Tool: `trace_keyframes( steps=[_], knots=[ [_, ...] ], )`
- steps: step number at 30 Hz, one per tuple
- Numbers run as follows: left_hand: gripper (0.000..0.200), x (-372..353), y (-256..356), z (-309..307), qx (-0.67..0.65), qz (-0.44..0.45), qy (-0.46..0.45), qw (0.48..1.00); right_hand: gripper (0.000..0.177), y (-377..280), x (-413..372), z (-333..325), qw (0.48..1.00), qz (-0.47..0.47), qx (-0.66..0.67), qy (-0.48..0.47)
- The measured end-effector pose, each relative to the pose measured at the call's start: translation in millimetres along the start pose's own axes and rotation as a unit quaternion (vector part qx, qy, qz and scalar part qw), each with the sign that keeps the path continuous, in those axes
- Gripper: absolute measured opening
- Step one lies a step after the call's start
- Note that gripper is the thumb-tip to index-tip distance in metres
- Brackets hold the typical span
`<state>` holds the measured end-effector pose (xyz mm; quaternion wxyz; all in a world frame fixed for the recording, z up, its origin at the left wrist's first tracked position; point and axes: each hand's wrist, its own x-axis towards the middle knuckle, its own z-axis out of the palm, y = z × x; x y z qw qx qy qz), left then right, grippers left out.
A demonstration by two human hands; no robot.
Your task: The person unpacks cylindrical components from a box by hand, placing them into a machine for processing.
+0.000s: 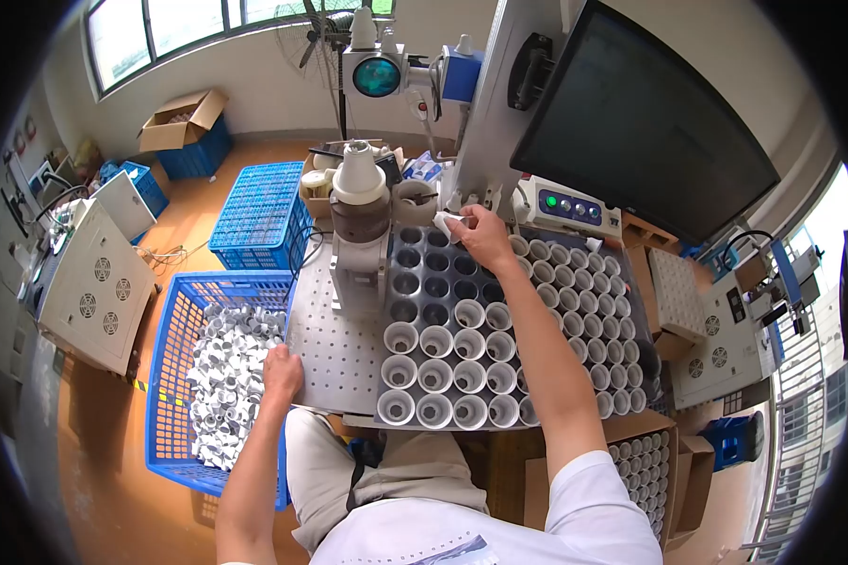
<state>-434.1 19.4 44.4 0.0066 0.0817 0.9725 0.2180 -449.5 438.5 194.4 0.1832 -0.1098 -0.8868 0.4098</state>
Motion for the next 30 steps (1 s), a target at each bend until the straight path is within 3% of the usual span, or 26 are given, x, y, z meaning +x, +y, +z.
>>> trace_keyframes(
  steps=[6, 9, 13, 14, 21, 25, 30],
  knots=[
    [0.028, 1, -9, 5, 0.07, 0.062, -0.02, 0.995, 0.045, 34, -19, 24, 0.999, -0.012, 0.047, 0.016],
    [0.028, 2, -2, 1, 0.0, 0.006, -0.004, 1.0, 0.043, 35, -22, 23, 0.998, -0.039, 0.03, 0.031],
    [0.027, 3, -8, 4, 0.07, 0.07, -0.009, 0.995, 0.043, 32, -24, 27, 0.996, -0.058, 0.001, 0.064],
    [0.026, 1, -4, 3, 0.024, 0.013, -0.001, 1.0, 0.044, 34, -23, 28, 0.996, -0.058, -0.001, 0.065],
    [0.025, -3, 7, -8, 0.017, 0.001, -0.004, 1.0, 0.045, 32, -25, 28, 0.996, -0.043, 0.015, 0.081],
    [0.023, -6, 10, -14, 0.087, 0.071, -0.022, 0.993, 0.044, 32, -26, 27, 0.996, -0.042, 0.011, 0.084],
    [0.025, -8, 10, -15, 0.048, 0.087, 0.008, 0.995, 0.044, 34, -25, 28, 0.995, -0.046, 0.013, 0.084]
  ],
)
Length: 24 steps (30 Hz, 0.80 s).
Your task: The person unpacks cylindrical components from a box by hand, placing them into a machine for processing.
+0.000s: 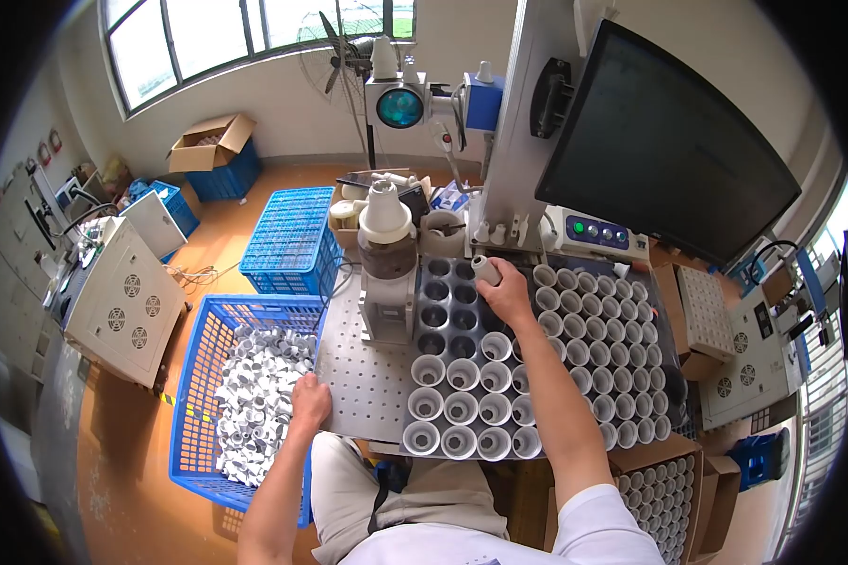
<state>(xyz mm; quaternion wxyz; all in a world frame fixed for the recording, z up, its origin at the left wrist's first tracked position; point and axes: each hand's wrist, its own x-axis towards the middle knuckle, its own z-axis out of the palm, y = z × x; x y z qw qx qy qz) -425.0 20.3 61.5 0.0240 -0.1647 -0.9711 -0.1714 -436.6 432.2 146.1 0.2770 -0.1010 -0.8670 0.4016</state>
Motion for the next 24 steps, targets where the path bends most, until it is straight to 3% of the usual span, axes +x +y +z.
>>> trace_keyframes(
  steps=[4, 7, 10, 14, 16, 18, 20, 22, 24],
  knots=[
    [0.025, 0, -2, 1, 0.01, 0.012, -0.007, 1.0, 0.044, -2, 0, -2, 1.0, -0.002, -0.004, -0.001],
    [0.026, 4, -11, 17, -0.02, -0.054, 0.007, 0.998, 0.045, -3, -1, -1, 1.0, -0.004, -0.002, 0.0],
    [0.026, 3, -12, 17, -0.008, -0.028, 0.001, 1.0, 0.045, -2, -1, -2, 1.0, -0.004, 0.003, 0.001],
    [0.023, 10, -26, 24, -0.045, -0.076, 0.011, 0.996, 0.044, 2, -1, 0, 1.0, -0.005, 0.008, 0.003],
    [0.022, 29, -12, -11, -0.071, -0.083, 0.005, 0.994, 0.044, 2, 0, 0, 1.0, -0.008, 0.007, 0.005],
    [0.022, 58, -14, -28, -0.201, -0.104, 0.071, 0.971, 0.043, 0, -1, -1, 1.0, -0.012, 0.004, 0.007],
    [0.019, 84, 4, -66, -0.217, -0.06, 0.105, 0.969, 0.042, -2, -1, -2, 1.0, -0.01, 0.003, 0.004],
    [0.02, 117, 11, -79, -0.259, 0.022, 0.241, 0.935, 0.042, -3, -1, -2, 1.0, -0.009, 0.003, 0.002],
    [0.021, 140, 38, -116, -0.32, 0.022, 0.237, 0.917, 0.042, -2, -1, -2, 1.0, -0.007, 0.003, 0.001]
  ],
)
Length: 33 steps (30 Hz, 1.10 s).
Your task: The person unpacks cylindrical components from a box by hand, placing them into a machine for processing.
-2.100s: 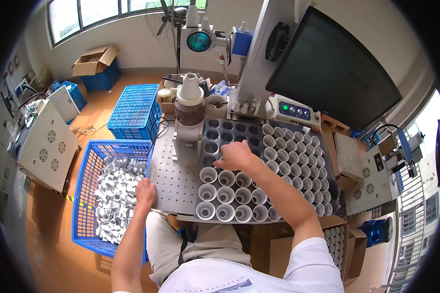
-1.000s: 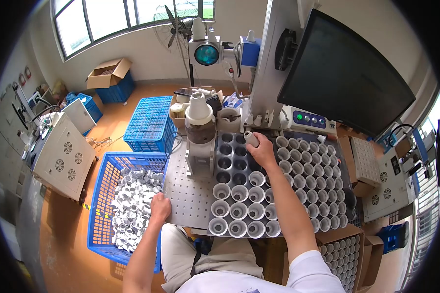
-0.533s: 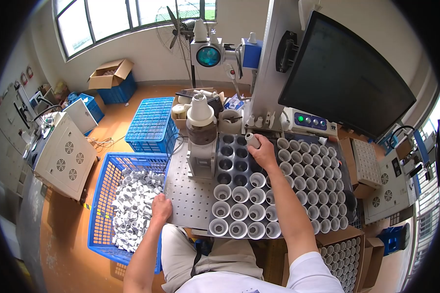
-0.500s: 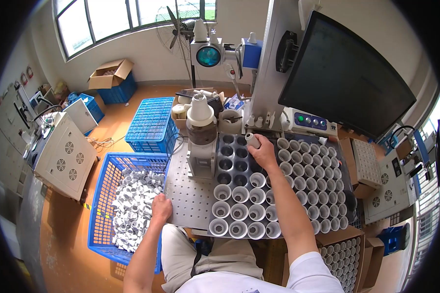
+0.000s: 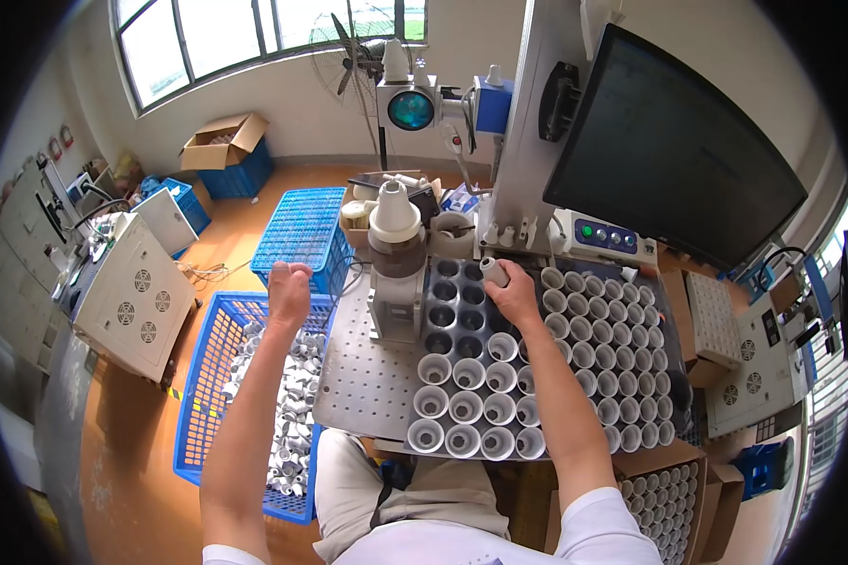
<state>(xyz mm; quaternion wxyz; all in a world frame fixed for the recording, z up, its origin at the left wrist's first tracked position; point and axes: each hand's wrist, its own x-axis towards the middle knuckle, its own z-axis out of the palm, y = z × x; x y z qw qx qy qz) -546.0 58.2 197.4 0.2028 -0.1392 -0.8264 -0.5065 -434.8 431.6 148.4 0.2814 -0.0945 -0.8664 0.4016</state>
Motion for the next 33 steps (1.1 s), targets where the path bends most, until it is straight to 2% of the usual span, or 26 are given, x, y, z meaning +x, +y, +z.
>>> trace_keyframes(
  steps=[2, 4, 6, 9, 12, 15, 17, 19, 20, 21, 22, 23, 25, 26, 27, 28, 29, 30, 31, 32, 33],
  knots=[
    [0.023, 29, 36, 4, -0.001, 0.02, 0.015, 1.0, 0.042, 3, 0, 1, 1.0, -0.002, -0.001, 0.001],
    [0.024, 52, 70, 10, -0.02, 0.086, 0.046, 0.995, 0.042, 5, 1, 2, 1.0, 0.01, 0.001, -0.001],
    [0.026, 72, 103, 18, -0.042, 0.076, 0.03, 0.996, 0.041, 4, 4, 0, 0.999, 0.033, 0.004, -0.005],
    [0.013, 85, 142, 36, -0.065, 0.071, -0.009, 0.995, 0.04, 19, 31, 3, 0.984, 0.113, 0.134, 0.015],
    [0.014, 88, 164, 60, -0.04, 0.052, -0.052, 0.996, 0.04, -58, 60, -24, 0.958, 0.078, 0.277, 0.015],
    [0.017, 74, 185, 73, -0.135, -0.07, -0.134, 0.979, 0.04, -133, 74, -32, 0.932, 0.015, 0.363, -0.009],
    [0.019, 77, 179, 73, -0.167, -0.019, -0.117, 0.979, 0.04, -174, 70, -23, 0.922, -0.017, 0.385, -0.045],
    [0.023, 80, 162, 47, -0.01, 0.174, -0.088, 0.981, 0.04, -199, 61, -8, 0.913, -0.032, 0.398, -0.087],
    [0.027, 77, 155, 31, 0.133, 0.29, 0.06, 0.946, 0.04, -196, 58, 4, 0.924, -0.048, 0.364, -0.11],
    [0.028, 73, 157, -1, -0.113, 0.104, -0.042, 0.987, 0.04, -193, 55, 15, 0.932, -0.064, 0.33, -0.133],
    [0.03, 60, 158, -26, -0.137, 0.102, -0.011, 0.985, 0.041, -195, 48, 23, 0.929, -0.047, 0.332, -0.157],
    [0.03, 57, 130, -49, -0.128, 0.072, -0.025, 0.989, 0.04, -194, 47, 27, 0.926, -0.051, 0.344, -0.149],
    [0.029, 38, 55, -73, -0.006, 0.094, 0.144, 0.985, 0.039, -191, 44, 36, 0.919, -0.061, 0.367, -0.132],
    [0.024, 26, 18, -82, 0.098, 0.005, 0.171, 0.98, 0.041, -186, 44, 41, 0.93, -0.087, 0.34, -0.114],
    [0.023, 9, -21, -80, 0.146, 0.026, 0.185, 0.972, 0.042, -188, 42, 41, 0.934, -0.088, 0.327, -0.115],
    [0.023, -17, -36, -70, 0.195, 0.003, 0.156, 0.968, 0.042, -191, 41, 38, 0.939, -0.088, 0.312, -0.116],
    [0.021, -41, -52, -51, 0.193, 0.034, 0.11, 0.974, 0.042, -191, 39, 34, 0.945, -0.085, 0.294, -0.119],
    [0.021, -67, -61, -28, 0.237, 0.023, 0.051, 0.97, 0.046, -185, 41, 30, 0.949, -0.078, 0.271, -0.144],
    [0.022, -92, -58, -9, 0.287, -0.002, -0.007, 0.958, 0.05, -175, 45, 28, 0.945, -0.107, 0.278, -0.134],
    [0.022, -113, -54, 7, 0.31, -0.038, -0.063, 0.948, 0.05, -164, 46, 19, 0.951, -0.094, 0.265, -0.128],
    [0.02, -135, -71, 23, 0.334, -0.007, -0.081, 0.939, 0.05, -155, 47, 4, 0.956, -0.085, 0.251, -0.123]
  ],
)
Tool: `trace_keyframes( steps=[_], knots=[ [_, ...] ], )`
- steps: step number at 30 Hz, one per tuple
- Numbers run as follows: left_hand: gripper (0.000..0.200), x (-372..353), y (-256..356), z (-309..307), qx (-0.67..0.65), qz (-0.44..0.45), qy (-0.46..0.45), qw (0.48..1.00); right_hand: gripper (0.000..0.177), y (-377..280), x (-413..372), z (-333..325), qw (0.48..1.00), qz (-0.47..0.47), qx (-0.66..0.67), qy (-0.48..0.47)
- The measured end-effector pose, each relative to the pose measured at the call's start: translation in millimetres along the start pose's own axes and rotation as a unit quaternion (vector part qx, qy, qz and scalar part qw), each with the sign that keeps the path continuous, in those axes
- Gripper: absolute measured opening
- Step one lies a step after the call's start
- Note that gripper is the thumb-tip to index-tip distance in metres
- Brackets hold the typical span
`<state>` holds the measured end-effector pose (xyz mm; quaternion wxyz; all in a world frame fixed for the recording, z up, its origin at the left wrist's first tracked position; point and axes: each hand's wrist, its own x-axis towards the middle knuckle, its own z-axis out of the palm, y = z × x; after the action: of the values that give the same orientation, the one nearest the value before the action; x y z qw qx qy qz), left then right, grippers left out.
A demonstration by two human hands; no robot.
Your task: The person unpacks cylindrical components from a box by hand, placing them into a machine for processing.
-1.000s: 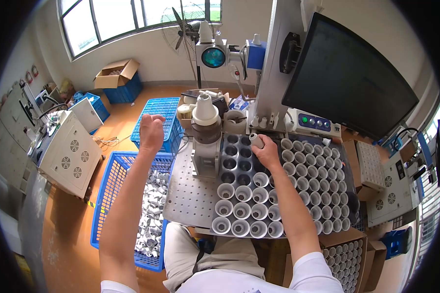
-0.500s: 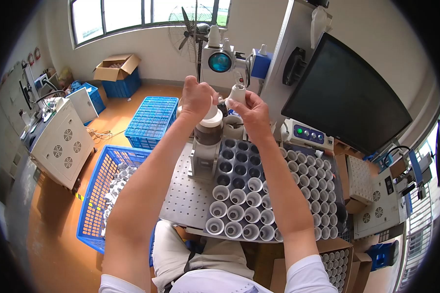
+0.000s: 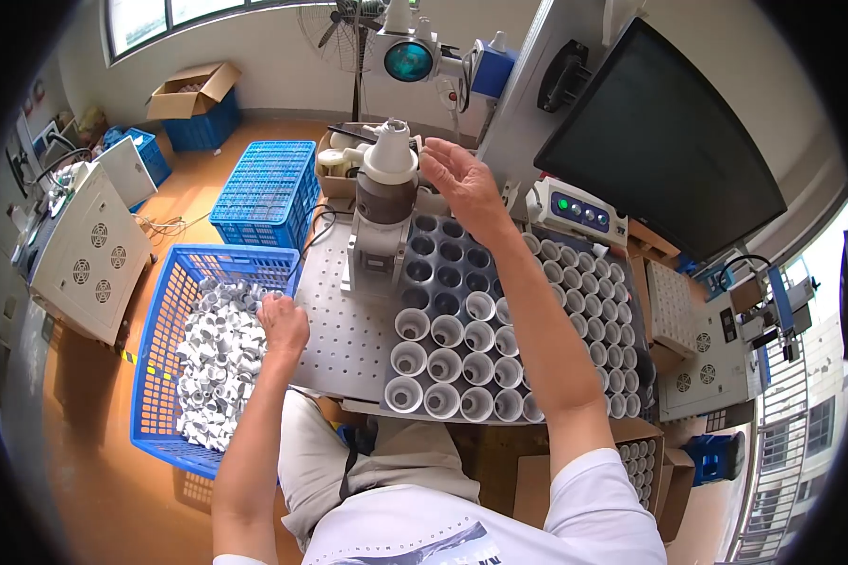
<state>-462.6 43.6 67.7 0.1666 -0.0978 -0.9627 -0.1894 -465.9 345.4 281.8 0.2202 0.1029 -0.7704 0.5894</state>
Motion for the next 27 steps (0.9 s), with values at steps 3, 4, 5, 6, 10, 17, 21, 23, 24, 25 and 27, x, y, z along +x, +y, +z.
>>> trace_keyframes(
  steps=[3, 4, 5, 6, 10, 17, 21, 23, 24, 25, 27],
  knots=[
    [0.019, -29, 8, 22, 0.051, -0.016, -0.085, 0.995, 0.048, -10, -27, -55, 0.945, 0.169, -0.256, -0.112],
    [0.019, -28, 5, 23, 0.052, 0.006, -0.055, 0.997, 0.049, -10, -38, -68, 0.9, 0.221, -0.348, -0.144],
    [0.019, -28, 5, 24, 0.054, 0.029, -0.026, 0.998, 0.052, -6, -51, -77, 0.851, 0.24, -0.426, -0.19],
    [0.019, -27, 10, 20, 0.043, 0.019, -0.048, 0.998, 0.054, -3, -61, -83, 0.795, 0.255, -0.498, -0.234],
    [0.018, -21, 15, 5, 0.016, -0.005, -0.103, 0.995, 0.061, -4, -97, -86, 0.736, 0.278, -0.525, -0.325],
    [0.019, -25, 5, 15, -0.006, -0.007, -0.085, 0.996, 0.052, 19, -113, -42, 0.714, 0.23, -0.578, -0.321],
    [0.02, -27, 9, 8, -0.016, -0.023, -0.088, 0.996, 0.048, 1, -89, -53, 0.756, 0.253, -0.52, -0.308],
    [0.02, -26, 15, 2, -0.009, -0.02, -0.086, 0.996, 0.045, -2, -69, -71, 0.831, 0.263, -0.435, -0.225],
    [0.02, -25, 14, 2, -0.005, -0.022, -0.097, 0.995, 0.043, 2, -60, -81, 0.876, 0.263, -0.374, -0.155],
    [0.02, -23, 13, 4, -0.002, -0.021, -0.106, 0.994, 0.043, 16, -52, -89, 0.912, 0.279, -0.278, -0.119],
    [0.02, -21, 13, 8, -0.001, -0.019, -0.102, 0.995, 0.047, 53, -51, -91, 0.944, 0.232, -0.232, -0.025]
  ],
)
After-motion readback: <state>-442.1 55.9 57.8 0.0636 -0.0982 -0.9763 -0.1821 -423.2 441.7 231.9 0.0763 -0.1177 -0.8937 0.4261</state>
